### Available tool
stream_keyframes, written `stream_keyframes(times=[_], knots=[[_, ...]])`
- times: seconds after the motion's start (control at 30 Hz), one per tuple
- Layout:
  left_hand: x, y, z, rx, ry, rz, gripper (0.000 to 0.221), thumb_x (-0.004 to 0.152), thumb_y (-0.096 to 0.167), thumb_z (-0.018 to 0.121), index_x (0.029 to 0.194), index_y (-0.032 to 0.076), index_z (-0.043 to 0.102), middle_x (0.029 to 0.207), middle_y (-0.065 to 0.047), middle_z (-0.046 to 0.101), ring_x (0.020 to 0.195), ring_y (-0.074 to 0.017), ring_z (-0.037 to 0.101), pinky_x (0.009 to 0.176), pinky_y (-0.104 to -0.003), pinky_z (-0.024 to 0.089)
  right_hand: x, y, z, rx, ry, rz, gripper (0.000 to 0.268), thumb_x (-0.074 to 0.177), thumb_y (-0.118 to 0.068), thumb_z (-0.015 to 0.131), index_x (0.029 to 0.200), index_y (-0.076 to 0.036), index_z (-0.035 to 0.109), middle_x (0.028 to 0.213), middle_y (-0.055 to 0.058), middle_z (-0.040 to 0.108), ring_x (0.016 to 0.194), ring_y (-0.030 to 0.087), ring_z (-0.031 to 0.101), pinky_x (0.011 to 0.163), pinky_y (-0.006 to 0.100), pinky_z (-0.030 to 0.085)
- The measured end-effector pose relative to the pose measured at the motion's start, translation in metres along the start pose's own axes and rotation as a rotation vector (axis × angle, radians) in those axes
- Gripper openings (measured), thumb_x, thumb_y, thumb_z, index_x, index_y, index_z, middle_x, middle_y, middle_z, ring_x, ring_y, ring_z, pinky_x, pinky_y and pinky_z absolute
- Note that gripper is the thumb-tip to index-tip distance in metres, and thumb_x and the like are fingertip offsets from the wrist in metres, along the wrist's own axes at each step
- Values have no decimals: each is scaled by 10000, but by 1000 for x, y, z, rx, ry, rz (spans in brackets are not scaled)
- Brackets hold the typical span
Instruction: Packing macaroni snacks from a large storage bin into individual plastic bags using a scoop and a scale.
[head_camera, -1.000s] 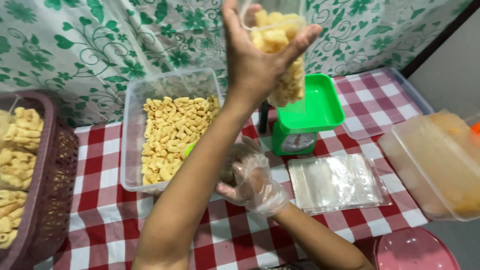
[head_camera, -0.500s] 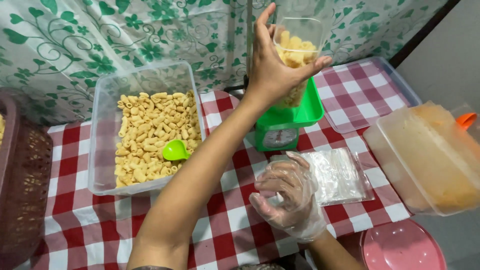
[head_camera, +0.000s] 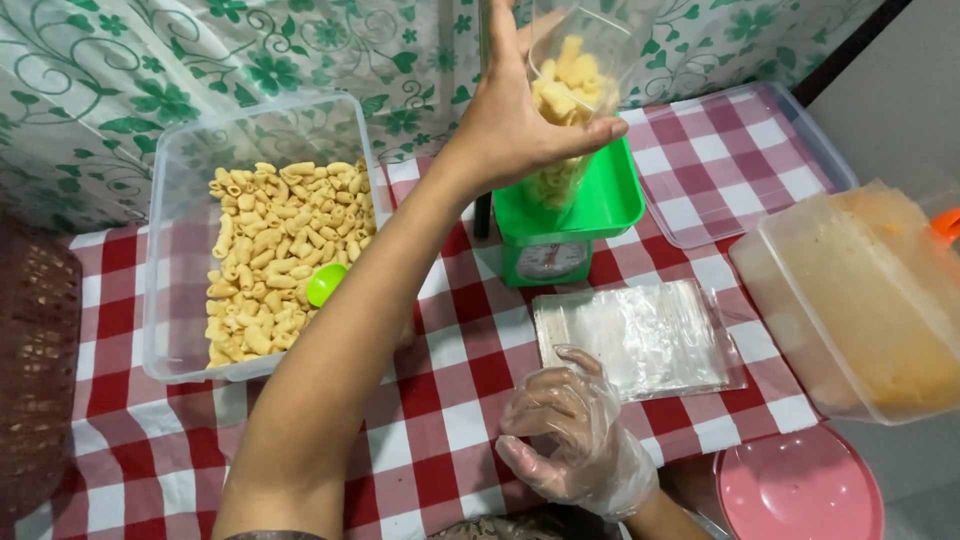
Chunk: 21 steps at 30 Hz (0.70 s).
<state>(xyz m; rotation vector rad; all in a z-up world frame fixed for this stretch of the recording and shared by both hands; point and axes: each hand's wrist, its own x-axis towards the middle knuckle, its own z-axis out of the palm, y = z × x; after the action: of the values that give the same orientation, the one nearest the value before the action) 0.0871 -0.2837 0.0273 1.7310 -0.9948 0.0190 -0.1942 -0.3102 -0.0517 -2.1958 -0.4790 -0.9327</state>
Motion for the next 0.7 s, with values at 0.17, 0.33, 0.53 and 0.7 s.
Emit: stream_keyframes(times=[0.17, 0.33, 0.53, 0.7], knots=[[-4, 5, -9, -73, -92, 70, 1490, 787, 493, 1055, 1543, 152, -182, 1698, -242, 285, 1583, -423, 359, 1298, -466, 441, -1, -1, 2, 27, -6, 4, 134, 891, -269, 619, 762, -233, 625, 766, -106, 675, 760, 134, 669, 1036, 456, 398], [-8, 11, -19, -41, -120, 102, 1418, 790, 497, 1041, 1485, 132, -140, 1692, -266, 236, 1600, -414, 285, 1314, -462, 370, -2, 2, 1, 38, -18, 7, 96, 853, -221, 652, 759, -230, 635, 768, -96, 684, 770, 132, 679, 1045, 461, 400], [-20, 16, -18, -97, -68, 51, 1569, 703, 439, 1068, 1547, 277, -245, 1723, -308, 43, 1583, -472, 250, 1268, -586, 340, 0, 6, -1, 2, 4, -33, 85, 858, -197, 668, 794, -231, 624, 773, -99, 694, 747, 112, 691, 1038, 458, 423], [-22, 23, -8, -6, 80, -75, 1365, 710, 383, 957, 1574, 209, -85, 1461, -333, 481, 1381, -402, 548, 1130, -532, 481, -5, 26, -2, -91, 50, -82, 88, 846, -174, 682, 835, -248, 637, 815, -91, 701, 796, 95, 696, 1060, 413, 413]])
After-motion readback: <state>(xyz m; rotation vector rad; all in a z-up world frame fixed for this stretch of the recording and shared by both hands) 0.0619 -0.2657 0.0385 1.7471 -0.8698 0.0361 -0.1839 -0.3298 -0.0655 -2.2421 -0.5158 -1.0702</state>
